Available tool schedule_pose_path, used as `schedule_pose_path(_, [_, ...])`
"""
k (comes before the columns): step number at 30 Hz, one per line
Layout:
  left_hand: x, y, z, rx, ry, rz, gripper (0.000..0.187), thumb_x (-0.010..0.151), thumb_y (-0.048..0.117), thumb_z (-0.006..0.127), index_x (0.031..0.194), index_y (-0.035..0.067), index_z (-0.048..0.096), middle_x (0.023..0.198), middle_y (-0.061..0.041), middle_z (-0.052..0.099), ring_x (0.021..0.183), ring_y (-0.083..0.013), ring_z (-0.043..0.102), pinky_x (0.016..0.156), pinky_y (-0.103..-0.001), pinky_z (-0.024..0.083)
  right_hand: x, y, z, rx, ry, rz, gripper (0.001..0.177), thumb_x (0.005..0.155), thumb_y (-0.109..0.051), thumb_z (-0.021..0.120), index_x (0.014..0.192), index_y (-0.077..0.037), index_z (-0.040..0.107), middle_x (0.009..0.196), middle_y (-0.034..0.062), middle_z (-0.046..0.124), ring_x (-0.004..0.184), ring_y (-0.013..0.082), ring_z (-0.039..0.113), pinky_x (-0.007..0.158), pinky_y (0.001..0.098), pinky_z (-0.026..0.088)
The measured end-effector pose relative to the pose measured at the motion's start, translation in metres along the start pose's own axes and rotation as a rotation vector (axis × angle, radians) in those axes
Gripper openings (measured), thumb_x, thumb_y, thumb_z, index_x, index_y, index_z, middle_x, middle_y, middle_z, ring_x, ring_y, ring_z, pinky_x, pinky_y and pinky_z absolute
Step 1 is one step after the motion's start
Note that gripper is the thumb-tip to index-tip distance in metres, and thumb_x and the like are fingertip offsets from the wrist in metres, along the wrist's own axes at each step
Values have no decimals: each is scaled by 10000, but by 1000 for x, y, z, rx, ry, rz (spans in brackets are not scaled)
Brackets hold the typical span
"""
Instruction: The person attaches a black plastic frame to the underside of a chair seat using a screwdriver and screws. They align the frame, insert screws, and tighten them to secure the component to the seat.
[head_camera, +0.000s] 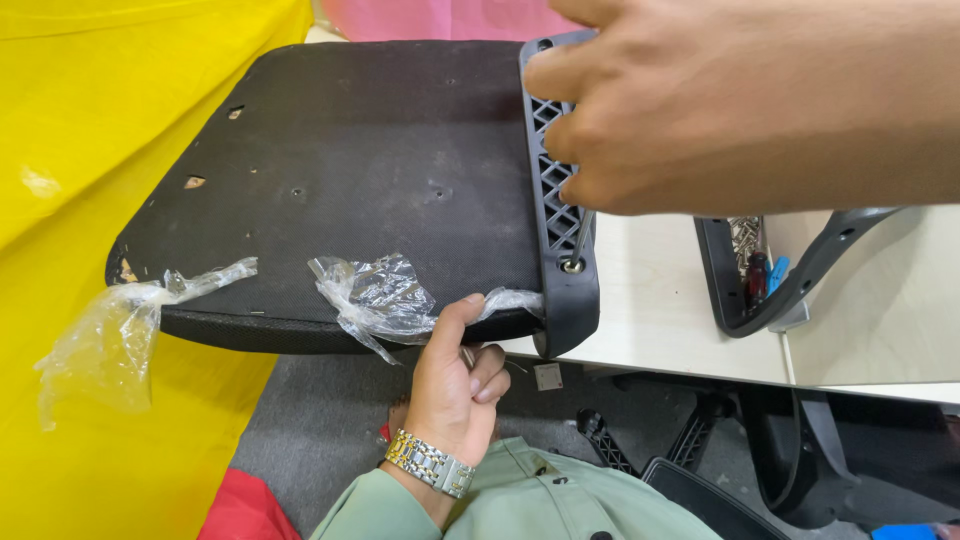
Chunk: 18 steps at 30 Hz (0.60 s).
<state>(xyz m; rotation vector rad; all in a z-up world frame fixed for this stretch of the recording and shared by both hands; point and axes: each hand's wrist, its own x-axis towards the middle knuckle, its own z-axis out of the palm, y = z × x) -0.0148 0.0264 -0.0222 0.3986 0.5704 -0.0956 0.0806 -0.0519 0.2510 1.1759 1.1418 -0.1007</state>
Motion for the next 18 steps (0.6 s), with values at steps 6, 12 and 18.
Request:
schedule_pose_path(6, [0, -1, -2, -37, 28, -21, 225, 842, 250, 720, 770, 157, 528, 642, 41, 410, 407, -78, 266, 392, -257, 210, -4, 8, -35, 24, 16, 38, 92, 811, -218, 718, 849, -175, 647, 899, -26, 624, 916, 201, 558, 828, 355, 467])
schedule_pose_path(12, [5, -4, -8, -39, 34, -10, 225, 851, 237, 731, 772, 158, 536, 650, 46, 406, 405, -76, 266, 389, -260, 213, 1, 1, -37, 142, 12, 57, 159, 810, -209, 723, 950, -184, 654, 946, -21, 624, 905, 193, 600, 780, 361, 503])
schedule_pose_path(18, [11, -6, -9, -43, 21, -25, 219, 855, 249, 724, 776, 159, 541, 644, 40, 404, 392, -73, 262, 384, -255, 209, 5, 3, -25, 310, 34, 118, 252, 808, -200, 727, 1051, -193, 661, 993, -16, 624, 894, 185, 643, 732, 368, 540])
